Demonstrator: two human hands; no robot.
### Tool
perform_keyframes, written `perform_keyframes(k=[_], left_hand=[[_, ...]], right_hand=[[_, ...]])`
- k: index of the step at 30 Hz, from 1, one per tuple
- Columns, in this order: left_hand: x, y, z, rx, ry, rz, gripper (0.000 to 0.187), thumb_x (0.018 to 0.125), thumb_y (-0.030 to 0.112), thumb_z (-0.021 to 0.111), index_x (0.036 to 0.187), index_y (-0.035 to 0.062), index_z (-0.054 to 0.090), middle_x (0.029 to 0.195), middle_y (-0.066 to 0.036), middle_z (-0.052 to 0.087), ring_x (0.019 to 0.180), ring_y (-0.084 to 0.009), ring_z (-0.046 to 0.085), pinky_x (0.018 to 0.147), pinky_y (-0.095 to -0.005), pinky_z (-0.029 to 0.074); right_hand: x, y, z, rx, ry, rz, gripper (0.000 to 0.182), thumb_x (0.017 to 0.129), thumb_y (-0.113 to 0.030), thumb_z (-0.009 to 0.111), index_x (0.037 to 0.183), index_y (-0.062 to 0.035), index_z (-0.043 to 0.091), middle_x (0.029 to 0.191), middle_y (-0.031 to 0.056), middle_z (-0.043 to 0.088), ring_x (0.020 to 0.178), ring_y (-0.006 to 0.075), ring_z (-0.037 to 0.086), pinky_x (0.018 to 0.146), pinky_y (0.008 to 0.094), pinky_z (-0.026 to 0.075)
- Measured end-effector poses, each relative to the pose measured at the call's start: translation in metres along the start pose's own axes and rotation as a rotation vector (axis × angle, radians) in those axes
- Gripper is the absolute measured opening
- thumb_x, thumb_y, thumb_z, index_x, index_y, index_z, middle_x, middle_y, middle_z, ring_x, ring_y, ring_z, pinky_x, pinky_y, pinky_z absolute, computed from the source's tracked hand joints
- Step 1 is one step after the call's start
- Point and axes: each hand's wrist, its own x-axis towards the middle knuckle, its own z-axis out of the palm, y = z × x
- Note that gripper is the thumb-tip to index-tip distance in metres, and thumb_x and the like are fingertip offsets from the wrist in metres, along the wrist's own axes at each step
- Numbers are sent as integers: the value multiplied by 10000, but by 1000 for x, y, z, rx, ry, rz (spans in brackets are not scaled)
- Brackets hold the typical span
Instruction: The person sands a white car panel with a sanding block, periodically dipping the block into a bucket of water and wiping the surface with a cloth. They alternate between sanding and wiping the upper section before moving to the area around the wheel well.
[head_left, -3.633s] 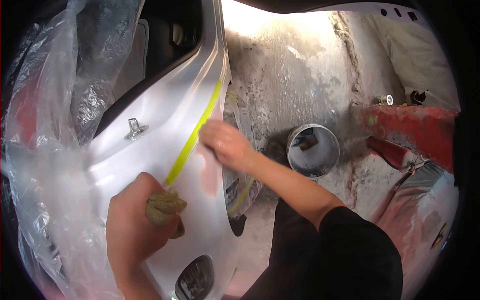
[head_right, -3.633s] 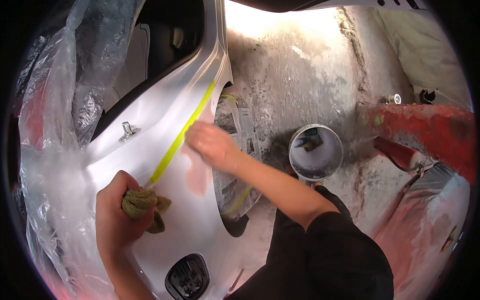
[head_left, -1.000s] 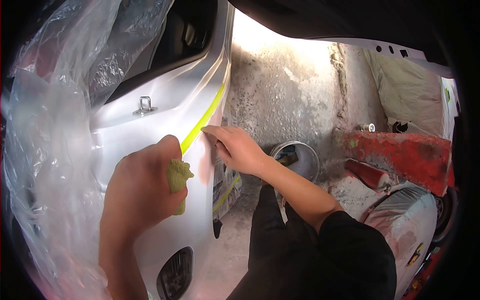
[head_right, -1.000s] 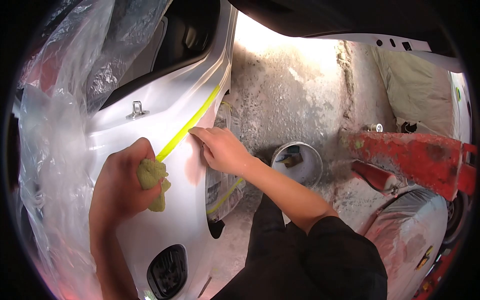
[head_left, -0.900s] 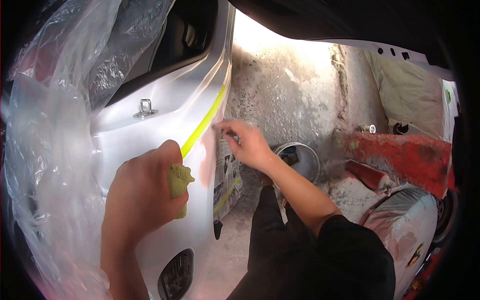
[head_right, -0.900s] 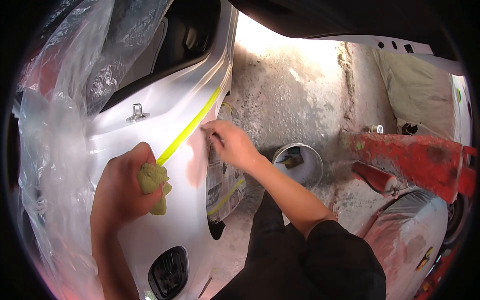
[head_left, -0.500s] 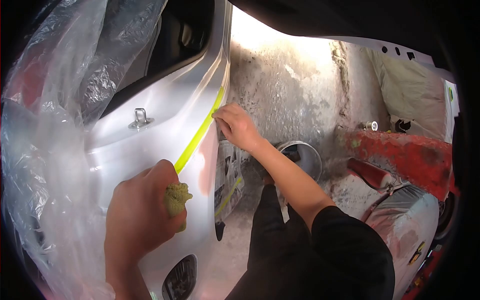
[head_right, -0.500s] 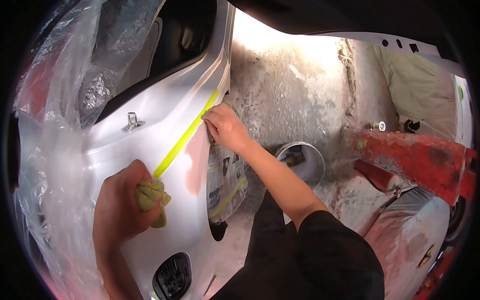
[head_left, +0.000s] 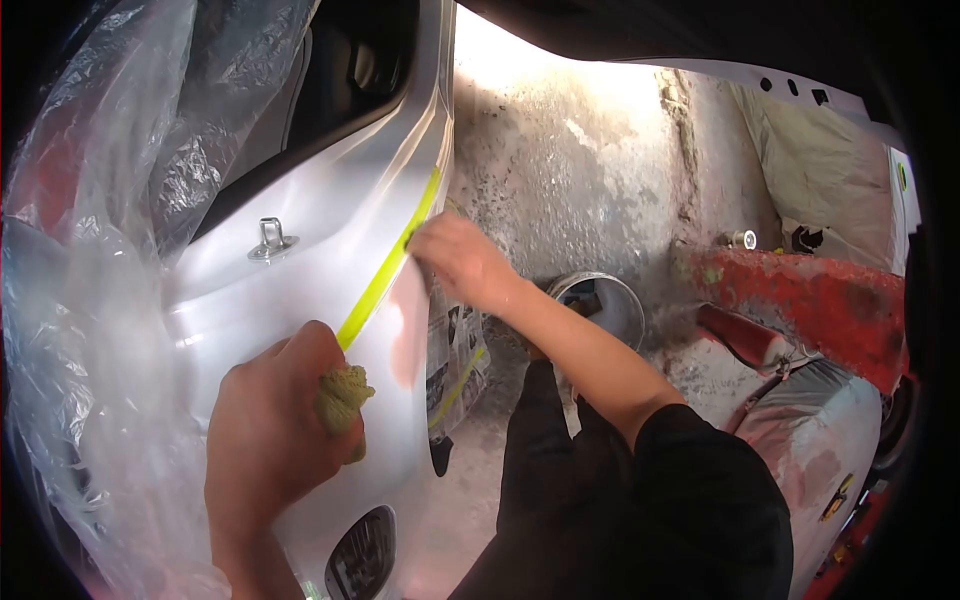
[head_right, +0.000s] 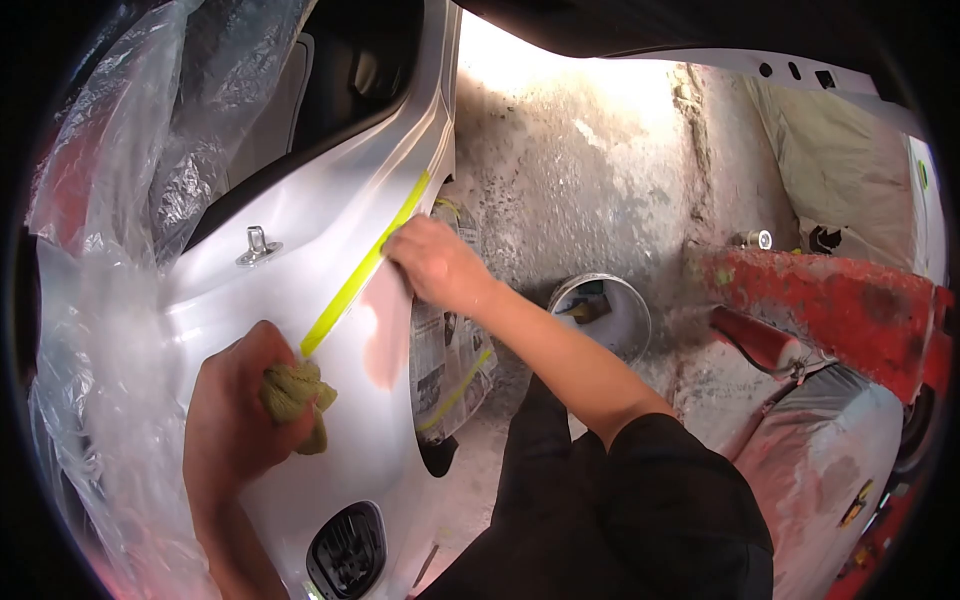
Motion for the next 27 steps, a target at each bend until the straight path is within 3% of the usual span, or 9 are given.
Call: perform_keyframes(k=[2, 5, 11, 16, 17, 20, 24, 25, 27], left_hand=[[-1, 2, -1, 0, -4, 8, 369, 634, 38, 787, 915, 70, 550, 822, -144, 651, 733, -396, 643, 640, -450, 500], [1, 4, -3, 12, -1, -2, 360, 636, 37, 784, 909, 67, 551, 825, -142, 653, 736, -394, 643, 644, -445, 500], [-1, 3, -3, -12, -8, -19, 354, 641, 32, 778, 911, 59, 550, 823, -147, 650, 743, -394, 641, 653, -444, 497], [-1, 5, -1, 4, 2, -27, 366, 640, 31, 775, 928, 54, 549, 829, -155, 650, 750, -397, 638, 661, -439, 500], [0, 4, -1, -1, 1, -17, 370, 639, 31, 776, 931, 53, 549, 831, -155, 650, 751, -397, 638, 663, -438, 501], [-1, 4, -2, 2, -2, -8, 374, 640, 32, 778, 936, 52, 551, 831, -157, 651, 756, -397, 640, 665, -437, 503], [0, 7, -2, 29, -1, -15, 365, 652, 35, 780, 933, 47, 546, 841, -161, 655, 772, -394, 649, 680, -428, 513], [-1, 7, -2, 23, 0, -16, 366, 659, 26, 775, 953, 52, 558, 845, -160, 659, 778, -393, 653, 685, -424, 516], [-1, 6, -2, 11, 15, -16, 373, 673, 10, 766, 994, 64, 582, 854, -157, 667, 791, -390, 662, 693, -416, 523]], right_hand=[[-2, 10, 4, -34, -3, 33, 367, 682, 87, 655, 1040, 9, 653, 992, 151, 659, 972, 350, 611, 887, 421, 499], [5, -27, 6, 20, 13, 7, 366, 682, 80, 639, 1038, -6, 655, 1006, 138, 660, 972, 341, 612, 884, 424, 496], [2, -10, 5, -74, -2, 19, 293, 694, 2, 652, 987, 3, 660, 960, 124, 654, 963, 318, 610, 875, 409, 480], [7, -90, 8, 24, 109, -61, 335, 686, 15, 685, 1018, 1, 643, 994, 135, 664, 941, 327, 621, 864, 430, 494], [5, -77, 7, 66, 89, -95, 334, 692, 11, 695, 1022, 4, 646, 1012, 126, 663, 961, 329, 623, 879, 427, 496], [-9, -31, 11, -13, 65, 78, 347, 679, -1, 700, 1021, 8, 651, 1037, 113, 653, 990, 327, 621, 900, 439, 494], [5, -102, 7, 84, 112, -51, 342, 714, 18, 692, 1053, 18, 656, 1023, 138, 676, 991, 320, 633, 913, 433, 504], [0, -89, 9, 59, 114, -92, 359, 737, 40, 671, 1094, 13, 660, 1015, 135, 677, 995, 310, 636, 922, 409, 506], [-12, -45, 14, 37, 139, 52, 331, 772, 40, 660, 1100, -2, 680, 1013, 125, 669, 994, 303, 632, 921, 386, 504]])
